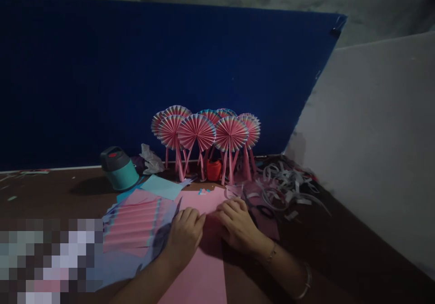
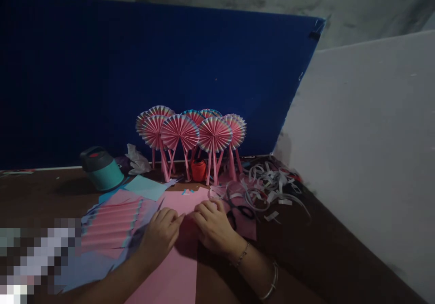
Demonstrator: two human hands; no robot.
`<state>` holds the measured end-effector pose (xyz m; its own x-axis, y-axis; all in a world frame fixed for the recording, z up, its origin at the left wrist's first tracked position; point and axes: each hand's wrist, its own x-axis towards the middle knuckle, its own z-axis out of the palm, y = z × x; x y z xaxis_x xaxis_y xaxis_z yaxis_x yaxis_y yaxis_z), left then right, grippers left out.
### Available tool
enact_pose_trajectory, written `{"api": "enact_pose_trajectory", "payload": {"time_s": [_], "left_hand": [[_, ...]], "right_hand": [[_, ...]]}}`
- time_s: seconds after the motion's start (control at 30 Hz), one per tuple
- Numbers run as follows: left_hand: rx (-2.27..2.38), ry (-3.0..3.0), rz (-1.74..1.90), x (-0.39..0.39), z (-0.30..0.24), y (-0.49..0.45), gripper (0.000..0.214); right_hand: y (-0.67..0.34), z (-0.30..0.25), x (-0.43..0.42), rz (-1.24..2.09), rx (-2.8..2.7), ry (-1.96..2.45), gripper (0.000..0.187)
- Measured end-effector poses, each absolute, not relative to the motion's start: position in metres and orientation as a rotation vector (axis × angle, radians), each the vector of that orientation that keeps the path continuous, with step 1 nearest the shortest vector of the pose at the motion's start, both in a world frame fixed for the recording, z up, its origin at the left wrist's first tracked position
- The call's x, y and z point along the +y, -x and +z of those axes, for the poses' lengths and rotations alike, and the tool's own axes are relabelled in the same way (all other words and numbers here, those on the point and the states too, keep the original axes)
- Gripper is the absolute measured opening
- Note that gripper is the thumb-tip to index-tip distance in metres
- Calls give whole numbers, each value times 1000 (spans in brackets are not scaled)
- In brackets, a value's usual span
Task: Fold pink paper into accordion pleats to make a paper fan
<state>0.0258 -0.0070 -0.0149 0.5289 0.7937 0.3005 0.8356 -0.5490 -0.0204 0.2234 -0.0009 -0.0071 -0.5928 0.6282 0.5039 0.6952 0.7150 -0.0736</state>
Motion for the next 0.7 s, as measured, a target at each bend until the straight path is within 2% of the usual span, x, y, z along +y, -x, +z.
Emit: {"api": "enact_pose_trajectory", "payload": {"time_s": [0.1, 0.37, 0.57, 0.7], "left_hand": [[-1410, 2650, -361, -7, -17, -27, 32], [-1522, 2787, -258, -6, -15, -18, 23], [-1739, 2924, -378, 0, 0, 1, 31], [-1939, 2956, -595, 6, 1, 7, 26]], "right_hand": [[-223, -7, 1, -165, -2538, 1049, 11], [-227, -10, 5, 8, -2725, 1167, 17], [-234, -7, 8, 236, -2600, 1181, 30], [-237, -17, 13, 407, -2399, 1151, 28]]}}
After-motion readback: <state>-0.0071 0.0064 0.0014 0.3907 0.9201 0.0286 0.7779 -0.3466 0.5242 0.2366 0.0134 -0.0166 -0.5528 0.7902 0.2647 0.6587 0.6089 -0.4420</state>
